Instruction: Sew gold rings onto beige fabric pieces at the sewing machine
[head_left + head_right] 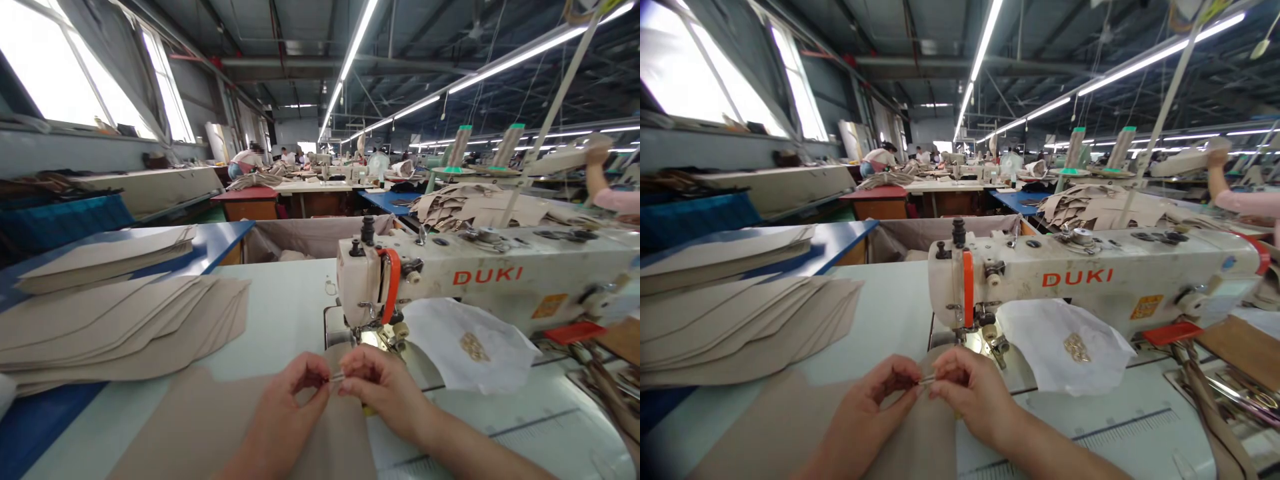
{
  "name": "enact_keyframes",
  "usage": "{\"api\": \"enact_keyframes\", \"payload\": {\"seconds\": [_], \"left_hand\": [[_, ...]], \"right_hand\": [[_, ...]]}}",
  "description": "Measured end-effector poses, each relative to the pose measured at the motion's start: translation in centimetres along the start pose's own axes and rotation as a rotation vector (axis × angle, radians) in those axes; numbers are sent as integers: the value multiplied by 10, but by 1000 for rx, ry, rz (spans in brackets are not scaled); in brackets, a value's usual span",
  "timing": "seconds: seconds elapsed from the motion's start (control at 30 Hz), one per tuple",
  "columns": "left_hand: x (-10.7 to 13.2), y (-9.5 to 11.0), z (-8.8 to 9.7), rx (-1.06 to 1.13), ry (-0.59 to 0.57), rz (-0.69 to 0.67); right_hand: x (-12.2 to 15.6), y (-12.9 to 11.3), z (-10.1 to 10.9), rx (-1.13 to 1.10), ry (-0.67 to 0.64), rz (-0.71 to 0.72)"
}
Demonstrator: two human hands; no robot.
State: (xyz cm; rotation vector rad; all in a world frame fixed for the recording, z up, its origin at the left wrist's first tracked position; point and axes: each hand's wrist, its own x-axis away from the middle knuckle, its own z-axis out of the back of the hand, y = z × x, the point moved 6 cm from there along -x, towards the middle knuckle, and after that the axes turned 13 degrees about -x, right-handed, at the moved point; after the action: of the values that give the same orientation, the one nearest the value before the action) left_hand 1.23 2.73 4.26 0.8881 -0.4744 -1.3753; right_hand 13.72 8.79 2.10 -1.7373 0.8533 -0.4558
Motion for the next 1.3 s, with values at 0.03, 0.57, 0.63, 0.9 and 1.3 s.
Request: {"api": "enact_keyframes", "payload": {"seconds": [0.03,0.57,0.63,0.9,1.3], "left_hand": [[0,0,0,2,-9,3],[1,4,-4,-76,-101,35],[2,5,-3,-94,-93,28],[-1,6,-8,-117,-112,11],[5,2,-14,-597,-110,-234]], "right_hand": [[0,0,1,9,-1,-21],[5,-4,4,193,20,-4],[5,-5,4,175,12,-22],[9,-23,1,581,-23,161],[24,-18,30,445,105,-135]]}}
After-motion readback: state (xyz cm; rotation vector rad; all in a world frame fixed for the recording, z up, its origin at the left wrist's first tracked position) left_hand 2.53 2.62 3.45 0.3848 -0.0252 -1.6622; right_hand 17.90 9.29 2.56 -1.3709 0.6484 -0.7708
